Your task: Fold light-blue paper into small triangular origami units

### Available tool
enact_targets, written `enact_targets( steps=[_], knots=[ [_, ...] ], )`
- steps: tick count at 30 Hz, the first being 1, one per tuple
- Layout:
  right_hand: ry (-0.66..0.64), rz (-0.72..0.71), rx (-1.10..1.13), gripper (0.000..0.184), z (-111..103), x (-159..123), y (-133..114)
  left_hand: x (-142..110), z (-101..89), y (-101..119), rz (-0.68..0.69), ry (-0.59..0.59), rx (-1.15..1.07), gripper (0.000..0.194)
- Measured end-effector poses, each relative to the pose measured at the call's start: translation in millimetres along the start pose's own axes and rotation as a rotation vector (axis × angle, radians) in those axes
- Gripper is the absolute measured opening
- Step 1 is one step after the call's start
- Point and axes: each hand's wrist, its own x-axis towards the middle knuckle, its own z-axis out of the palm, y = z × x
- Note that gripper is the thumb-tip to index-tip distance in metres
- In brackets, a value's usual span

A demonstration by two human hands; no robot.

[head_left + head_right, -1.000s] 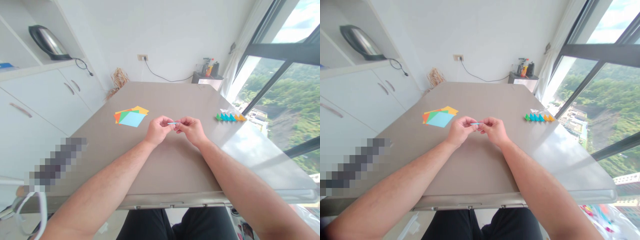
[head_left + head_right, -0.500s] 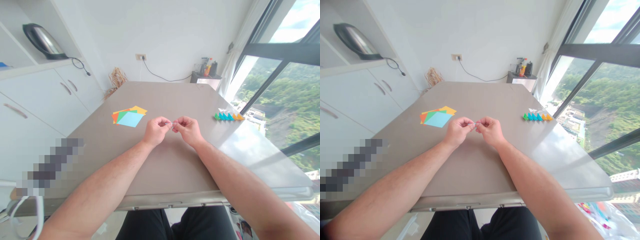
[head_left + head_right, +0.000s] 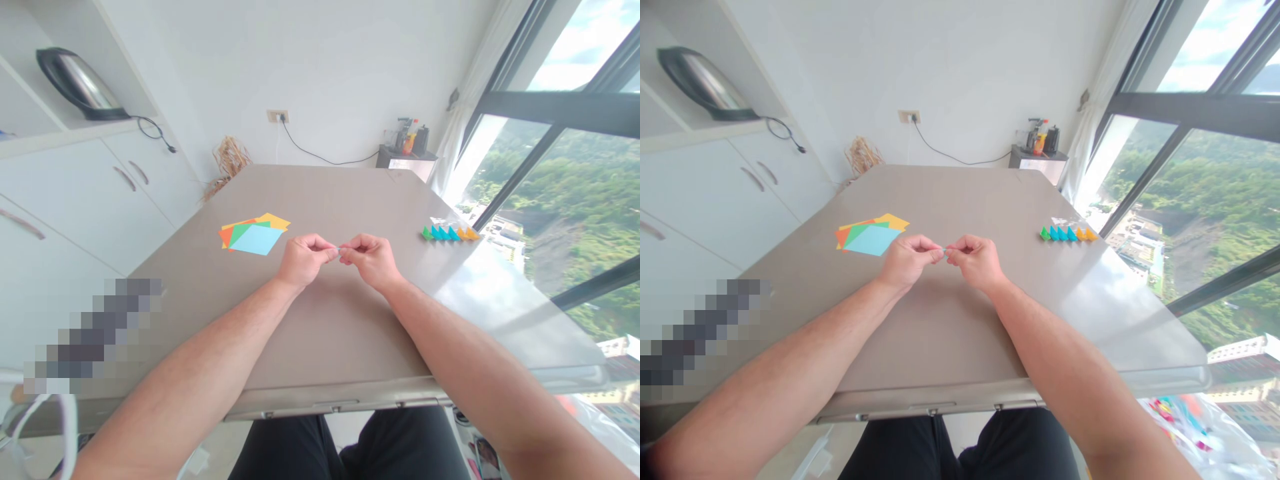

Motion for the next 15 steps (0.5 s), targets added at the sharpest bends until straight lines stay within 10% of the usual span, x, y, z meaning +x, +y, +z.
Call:
enact_targets(
  steps=[15],
  knots=[
    [0.152, -0.062, -0.104, 0.017, 1.2, 0.9, -3.4, -2.1, 7.2, 3.6, -0.198, -0.095, -0.225, 0.037]
  ],
)
